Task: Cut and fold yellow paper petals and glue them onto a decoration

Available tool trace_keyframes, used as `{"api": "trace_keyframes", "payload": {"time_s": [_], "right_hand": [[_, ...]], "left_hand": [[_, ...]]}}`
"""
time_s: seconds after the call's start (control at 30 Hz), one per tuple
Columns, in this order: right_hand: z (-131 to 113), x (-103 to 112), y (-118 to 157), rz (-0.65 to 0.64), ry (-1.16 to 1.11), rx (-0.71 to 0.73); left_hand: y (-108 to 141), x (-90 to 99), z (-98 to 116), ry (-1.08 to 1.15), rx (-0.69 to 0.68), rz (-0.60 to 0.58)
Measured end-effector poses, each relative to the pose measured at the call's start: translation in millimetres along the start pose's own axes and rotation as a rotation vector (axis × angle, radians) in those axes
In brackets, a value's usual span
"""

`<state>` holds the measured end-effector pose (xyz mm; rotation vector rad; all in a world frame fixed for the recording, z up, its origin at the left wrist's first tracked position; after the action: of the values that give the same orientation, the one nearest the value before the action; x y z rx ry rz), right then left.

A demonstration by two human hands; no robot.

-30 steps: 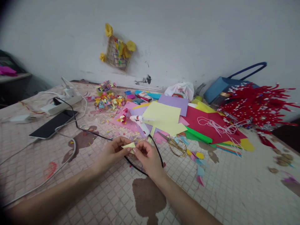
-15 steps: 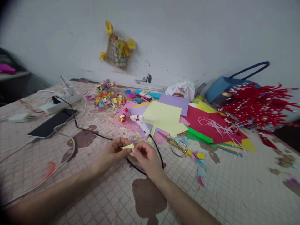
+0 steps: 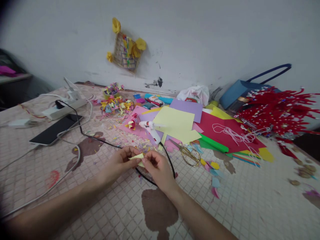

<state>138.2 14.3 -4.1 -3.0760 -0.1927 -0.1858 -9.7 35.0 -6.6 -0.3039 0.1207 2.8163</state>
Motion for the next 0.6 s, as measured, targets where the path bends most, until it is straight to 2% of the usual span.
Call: {"api": "trace_keyframes", "payload": {"time_s": [0.2, 0.33, 0.43, 0.6], "right_hand": [[-0.3, 0.6, -1.1, -0.010, -0.163, -0.090], [-2.8, 0.9, -0.3, -0.107, -0.113, -0.147], [-4.2, 1.4, 0.7, -0.134, 0.000, -0.109], [-3.5, 2.9, 1.5, -0.062, 0.184, 0.017]], "left_hand": [[0.5, 0.6, -0.9, 0.035, 0.052, -0.032], [0.2, 1.1, -0.8, 0.039, 0.037, -0.029], [0.3, 0.6, 1.2, 0.014, 0.018, -0.031], [-0.1, 0.8, 3.8, -0.021, -0.033, 0.001]]}}
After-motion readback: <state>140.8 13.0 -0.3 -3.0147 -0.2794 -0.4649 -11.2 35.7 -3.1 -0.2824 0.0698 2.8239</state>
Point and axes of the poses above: each hand's wrist, its own y-axis away from the middle knuckle, its own x-axis out of the back of the hand, z = x × y, the point moved 2 cm from there along -y, towards the middle knuckle, and after that the axes turned 3 degrees about z, right-handed, at the moved point
